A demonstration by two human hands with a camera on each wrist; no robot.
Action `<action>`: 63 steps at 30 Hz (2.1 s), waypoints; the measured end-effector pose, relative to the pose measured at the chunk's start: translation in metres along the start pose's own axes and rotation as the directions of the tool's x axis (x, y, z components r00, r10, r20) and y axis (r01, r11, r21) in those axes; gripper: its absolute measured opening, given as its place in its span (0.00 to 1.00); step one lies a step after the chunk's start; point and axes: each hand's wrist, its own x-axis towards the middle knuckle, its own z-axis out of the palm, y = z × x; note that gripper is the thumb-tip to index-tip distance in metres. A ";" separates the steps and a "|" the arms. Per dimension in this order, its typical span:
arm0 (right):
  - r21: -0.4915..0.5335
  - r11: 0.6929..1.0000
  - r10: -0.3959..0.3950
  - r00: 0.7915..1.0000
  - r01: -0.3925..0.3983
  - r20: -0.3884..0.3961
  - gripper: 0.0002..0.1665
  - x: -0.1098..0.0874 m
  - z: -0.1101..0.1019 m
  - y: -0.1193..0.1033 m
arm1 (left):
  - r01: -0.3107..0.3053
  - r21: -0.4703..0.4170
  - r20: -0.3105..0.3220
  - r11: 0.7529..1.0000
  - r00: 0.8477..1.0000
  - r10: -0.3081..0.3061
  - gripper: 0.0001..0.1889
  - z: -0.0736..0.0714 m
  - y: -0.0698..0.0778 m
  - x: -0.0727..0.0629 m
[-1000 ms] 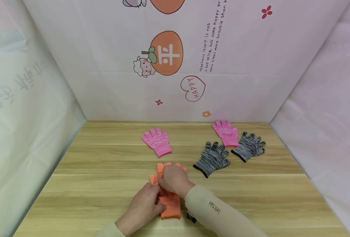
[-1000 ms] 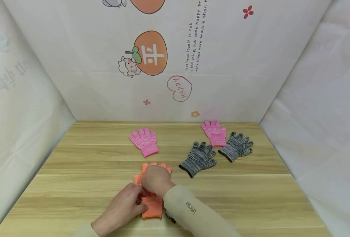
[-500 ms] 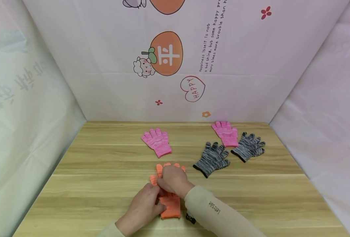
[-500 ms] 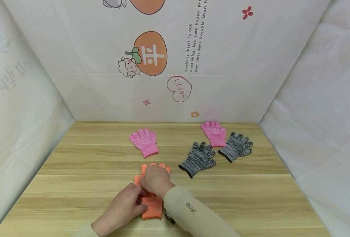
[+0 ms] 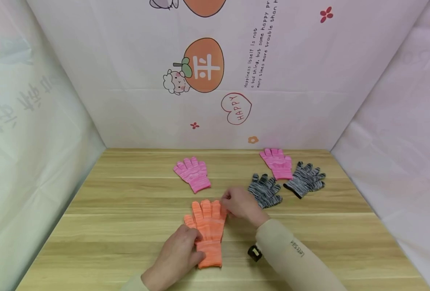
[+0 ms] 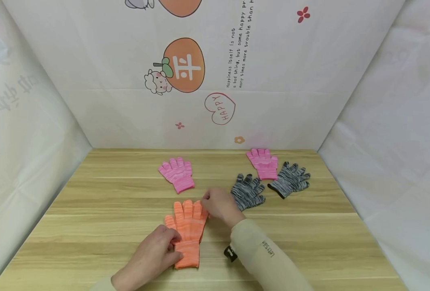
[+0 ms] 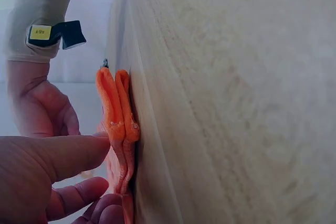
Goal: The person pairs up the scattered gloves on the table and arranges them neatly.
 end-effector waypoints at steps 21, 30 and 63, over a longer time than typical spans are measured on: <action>-0.117 0.993 -0.034 0.999 0.033 -0.007 0.13 0.020 0.031 -0.011 | -0.147 0.117 -0.005 0.982 0.989 0.149 0.16 0.011 0.008 -0.002; -0.150 0.989 0.018 1.000 -0.015 0.014 0.15 0.031 0.040 -0.014 | -0.145 0.119 -0.010 0.982 0.989 0.148 0.16 0.013 0.008 -0.002; -0.080 0.997 -0.021 0.998 0.016 -0.064 0.07 0.031 0.014 0.003 | -0.110 0.129 0.039 0.986 0.994 0.106 0.16 0.011 0.011 -0.002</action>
